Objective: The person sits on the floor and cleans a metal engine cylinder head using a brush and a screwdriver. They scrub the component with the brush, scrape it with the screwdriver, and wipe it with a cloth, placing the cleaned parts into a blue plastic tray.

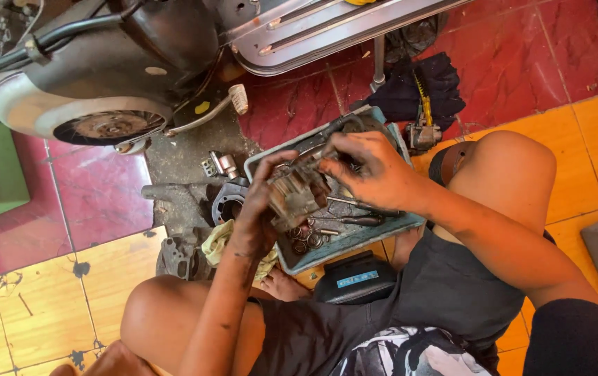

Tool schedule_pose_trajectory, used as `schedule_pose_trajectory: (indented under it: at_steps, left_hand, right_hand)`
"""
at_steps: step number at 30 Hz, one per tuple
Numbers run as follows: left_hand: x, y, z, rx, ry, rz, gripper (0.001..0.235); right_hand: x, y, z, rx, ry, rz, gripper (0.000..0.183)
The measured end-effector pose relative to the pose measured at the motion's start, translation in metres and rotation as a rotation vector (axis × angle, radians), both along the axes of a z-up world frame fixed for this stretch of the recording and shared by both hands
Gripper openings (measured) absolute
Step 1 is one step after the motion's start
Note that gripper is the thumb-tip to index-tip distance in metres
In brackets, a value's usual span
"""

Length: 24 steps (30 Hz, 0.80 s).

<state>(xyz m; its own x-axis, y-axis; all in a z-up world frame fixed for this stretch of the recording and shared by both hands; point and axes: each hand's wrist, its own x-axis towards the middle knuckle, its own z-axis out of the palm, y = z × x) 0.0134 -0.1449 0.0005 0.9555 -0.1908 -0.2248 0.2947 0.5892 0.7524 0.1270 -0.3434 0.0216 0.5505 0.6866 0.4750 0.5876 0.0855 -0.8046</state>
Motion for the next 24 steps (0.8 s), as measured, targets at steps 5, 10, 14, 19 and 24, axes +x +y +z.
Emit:
schedule_pose_trajectory:
  at_steps: [5, 10, 14, 19, 24]
  left_hand:
    - [0.001, -0.003, -0.024, 0.097, 0.014, 0.178, 0.059]
    - [-0.001, 0.000, -0.026, -0.133, 0.040, 0.116, 0.054]
    - [-0.001, 0.002, -0.017, -0.258, 0.007, -0.009, 0.068]
    - [0.000, 0.003, -0.027, -0.255, -0.040, -0.076, 0.067]
    - [-0.002, 0.009, -0.054, -0.198, -0.120, -0.122, 0.066]
  right_hand:
    - [0.003, 0.000, 0.002, -0.076, 0.224, 0.024, 0.027]
    - [-0.006, 0.001, 0.031, -0.016, 0.292, 0.152, 0.020]
    - [-0.016, -0.002, 0.047, 0.025, 0.267, 0.240, 0.023]
    - [-0.019, -0.005, 0.041, 0.097, 0.317, 0.282, 0.026]
    - [-0.030, -0.006, 0.028, 0.120, 0.218, 0.271, 0.023]
